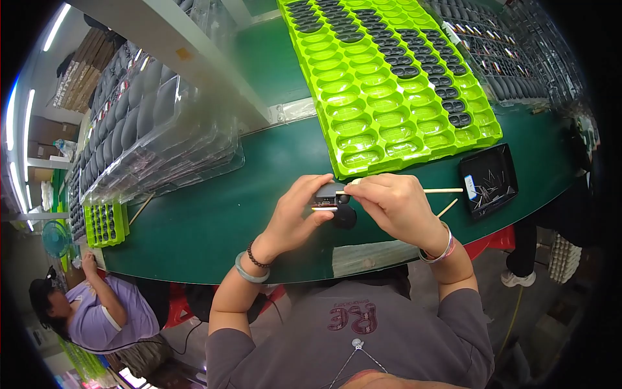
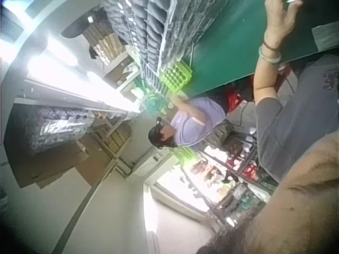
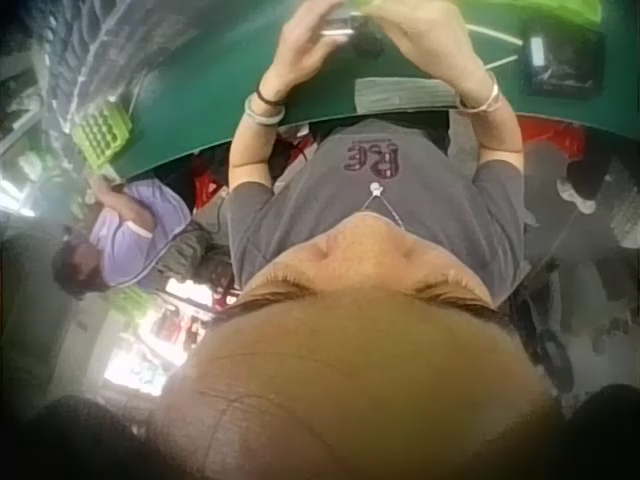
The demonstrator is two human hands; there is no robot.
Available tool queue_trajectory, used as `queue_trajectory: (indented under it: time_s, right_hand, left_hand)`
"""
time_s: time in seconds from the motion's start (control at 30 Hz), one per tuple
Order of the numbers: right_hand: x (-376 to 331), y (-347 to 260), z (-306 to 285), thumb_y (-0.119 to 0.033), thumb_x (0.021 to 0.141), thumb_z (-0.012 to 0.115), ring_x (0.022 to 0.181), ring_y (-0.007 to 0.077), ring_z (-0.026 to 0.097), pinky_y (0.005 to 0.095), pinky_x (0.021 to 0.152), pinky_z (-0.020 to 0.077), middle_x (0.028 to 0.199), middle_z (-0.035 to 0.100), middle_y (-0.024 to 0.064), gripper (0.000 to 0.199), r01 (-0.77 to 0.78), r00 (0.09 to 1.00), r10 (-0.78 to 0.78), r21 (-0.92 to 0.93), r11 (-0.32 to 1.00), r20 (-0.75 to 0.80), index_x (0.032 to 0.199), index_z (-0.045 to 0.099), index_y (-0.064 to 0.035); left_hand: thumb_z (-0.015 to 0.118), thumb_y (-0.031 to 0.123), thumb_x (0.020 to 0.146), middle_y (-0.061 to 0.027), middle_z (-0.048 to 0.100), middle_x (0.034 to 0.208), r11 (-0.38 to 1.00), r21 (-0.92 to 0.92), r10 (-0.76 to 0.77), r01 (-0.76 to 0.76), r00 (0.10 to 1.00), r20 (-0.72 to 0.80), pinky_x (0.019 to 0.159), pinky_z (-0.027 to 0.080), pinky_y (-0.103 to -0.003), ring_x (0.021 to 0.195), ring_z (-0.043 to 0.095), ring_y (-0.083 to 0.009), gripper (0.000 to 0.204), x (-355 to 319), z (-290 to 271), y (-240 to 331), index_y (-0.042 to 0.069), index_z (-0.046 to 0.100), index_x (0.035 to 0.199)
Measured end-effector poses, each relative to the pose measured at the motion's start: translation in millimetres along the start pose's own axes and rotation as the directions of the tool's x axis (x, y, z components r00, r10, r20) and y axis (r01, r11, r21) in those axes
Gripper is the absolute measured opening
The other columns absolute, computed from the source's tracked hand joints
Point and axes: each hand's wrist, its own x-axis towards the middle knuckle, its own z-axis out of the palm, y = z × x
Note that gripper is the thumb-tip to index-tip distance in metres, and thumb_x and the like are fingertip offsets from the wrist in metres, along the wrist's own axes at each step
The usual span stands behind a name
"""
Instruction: The person assembles small plastic components by taking an inner component from a tray and inserting it into a plastic shell using tweezers and an alignment stick, then placing the finished part into a tray.
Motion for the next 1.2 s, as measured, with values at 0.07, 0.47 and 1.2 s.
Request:
queue_trajectory:
  time_s: [0.07, 0.47, 1.2]
  right_hand:
    - [-0.5, -0.4, 2.6, -0.001, 0.074, 0.063, 0.069, 0.0254, 0.064, 0.0323, 0.059, 0.0503, 0.079, 0.065, 0.0098, 0.016, -0.003, 0.999, 0.003, 0.006, 1.0, -0.037, 0.09, 0.066, -0.004]
    - [2.3, 0.9, 7.9, -0.004, 0.075, 0.064, 0.065, 0.027, 0.063, 0.033, 0.055, 0.0486, 0.077, 0.065, 0.0104, 0.01, -0.049, 0.999, 0.049, 0.024, 0.999, -0.002, 0.085, 0.067, -0.0045]
    - [0.9, -4.7, 4.4, 0.0, 0.074, 0.065, 0.063, 0.0223, 0.059, 0.0307, 0.054, 0.0462, 0.073, 0.056, 0.0082, 0.018, -0.026, 0.988, 0.046, 0.137, 0.99, -0.145, 0.091, 0.066, -0.0049]
  left_hand:
    - [0.071, 0.009, 0.073, -0.0159, 0.054, 0.111, 0.999, -0.038, -0.013, 0.013, 1.0, -0.004, 0.083, 0.048, -0.034, 0.097, 0.056, -0.0292, 0.055, -0.5, 2.5, 3.9, 0.001, 0.048, 0.122]
    - [0.072, 0.011, 0.074, -0.0125, 0.054, 0.107, 0.993, -0.071, -0.094, 0.094, 0.996, 0.004, 0.079, 0.048, -0.029, 0.093, 0.057, -0.0221, 0.049, -3.2, 5.1, -0.4, -0.001, 0.051, 0.116]
    - [0.072, 0.004, 0.07, -0.0116, 0.055, 0.112, 0.993, -0.114, -0.038, 0.031, 0.997, -0.064, 0.087, 0.046, -0.032, 0.102, 0.055, -0.0226, 0.051, -0.2, -4.3, -1.9, 0.001, 0.052, 0.117]
